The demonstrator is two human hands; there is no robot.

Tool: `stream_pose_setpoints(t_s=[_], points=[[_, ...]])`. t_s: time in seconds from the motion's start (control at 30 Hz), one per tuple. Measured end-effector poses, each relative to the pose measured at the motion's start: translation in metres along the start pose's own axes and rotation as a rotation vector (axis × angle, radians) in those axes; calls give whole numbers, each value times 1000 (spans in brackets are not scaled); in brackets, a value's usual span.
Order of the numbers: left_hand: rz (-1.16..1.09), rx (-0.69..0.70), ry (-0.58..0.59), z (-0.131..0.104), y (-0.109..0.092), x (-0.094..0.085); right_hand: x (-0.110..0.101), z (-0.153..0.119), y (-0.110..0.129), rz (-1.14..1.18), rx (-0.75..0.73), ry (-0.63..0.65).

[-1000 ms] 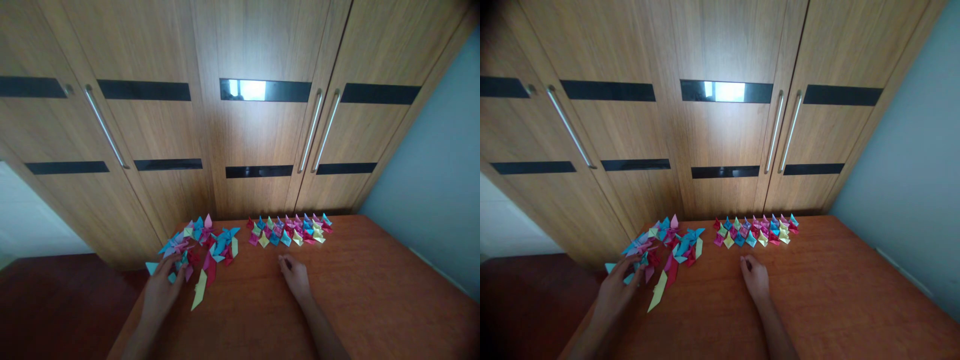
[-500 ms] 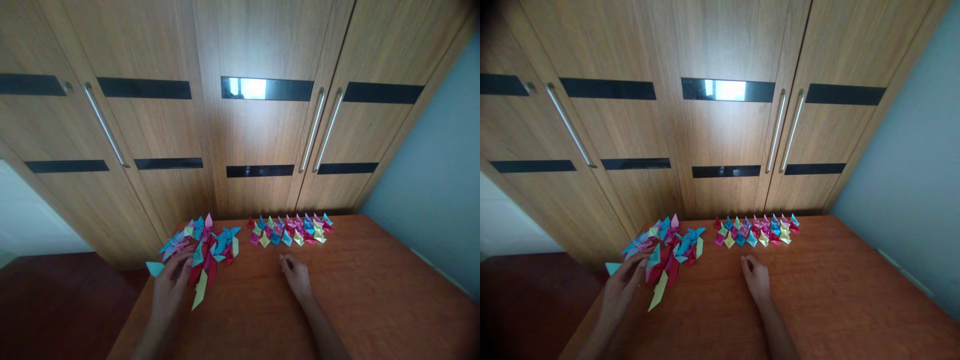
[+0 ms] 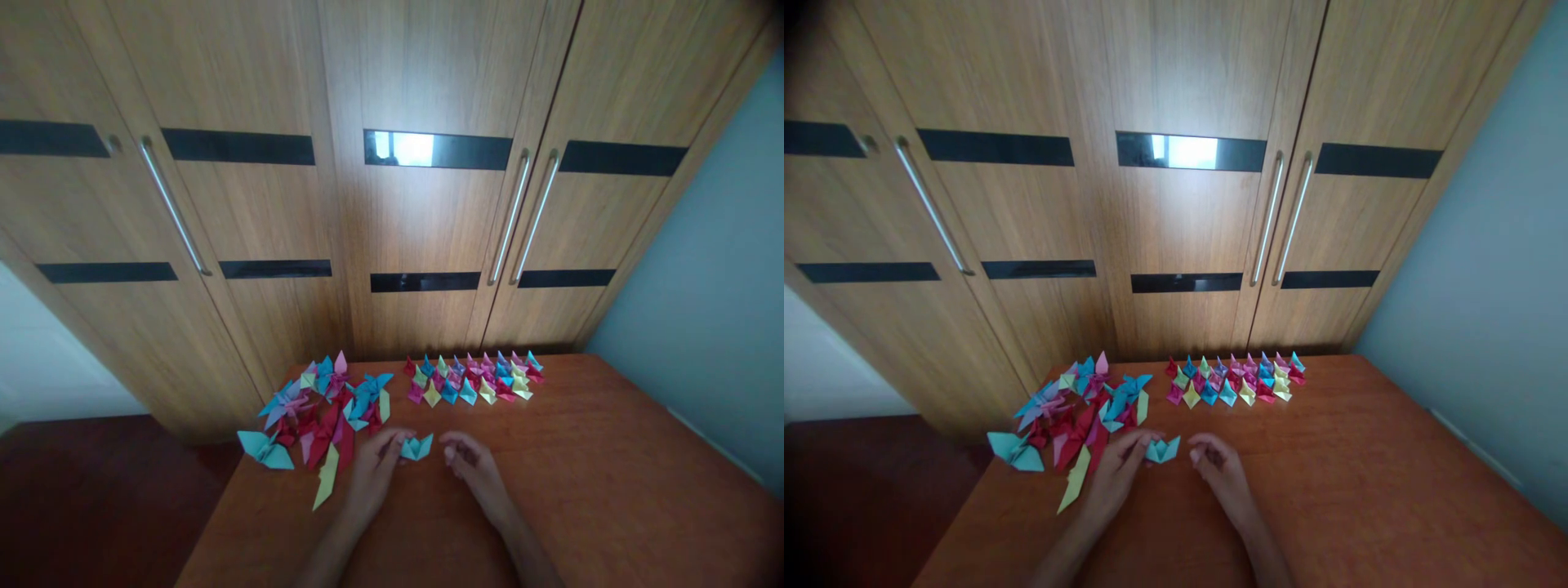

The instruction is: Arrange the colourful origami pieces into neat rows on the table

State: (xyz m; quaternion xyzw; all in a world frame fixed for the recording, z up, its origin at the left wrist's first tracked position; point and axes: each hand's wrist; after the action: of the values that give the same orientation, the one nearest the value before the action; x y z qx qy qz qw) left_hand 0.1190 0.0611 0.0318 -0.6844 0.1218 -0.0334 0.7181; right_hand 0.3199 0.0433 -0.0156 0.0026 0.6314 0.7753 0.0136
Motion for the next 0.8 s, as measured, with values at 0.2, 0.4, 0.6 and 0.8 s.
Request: stream_pose_setpoints(t_s=[0.2, 0.4, 0.6, 0.8], points=[[66, 73, 101, -2, 18, 18, 7, -1, -2, -171, -67, 127], [156, 91, 30, -5, 30, 16, 10, 0, -1, -298, -86, 125], [187, 17, 3, -5, 28, 12, -6, 6, -8, -274, -58, -55], [225, 39, 10, -6, 27, 17, -86, 30, 8, -349, -114, -432]])
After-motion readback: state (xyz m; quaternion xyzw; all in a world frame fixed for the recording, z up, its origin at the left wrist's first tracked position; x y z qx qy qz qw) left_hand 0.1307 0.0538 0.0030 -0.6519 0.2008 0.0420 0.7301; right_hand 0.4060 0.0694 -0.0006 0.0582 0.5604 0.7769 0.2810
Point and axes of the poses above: each hand's wrist, its own z-axis towards the middle knuckle, its own x-axis out of the palm, y = z × x, and after that the axes turned 6 degrees about -x, right-handed
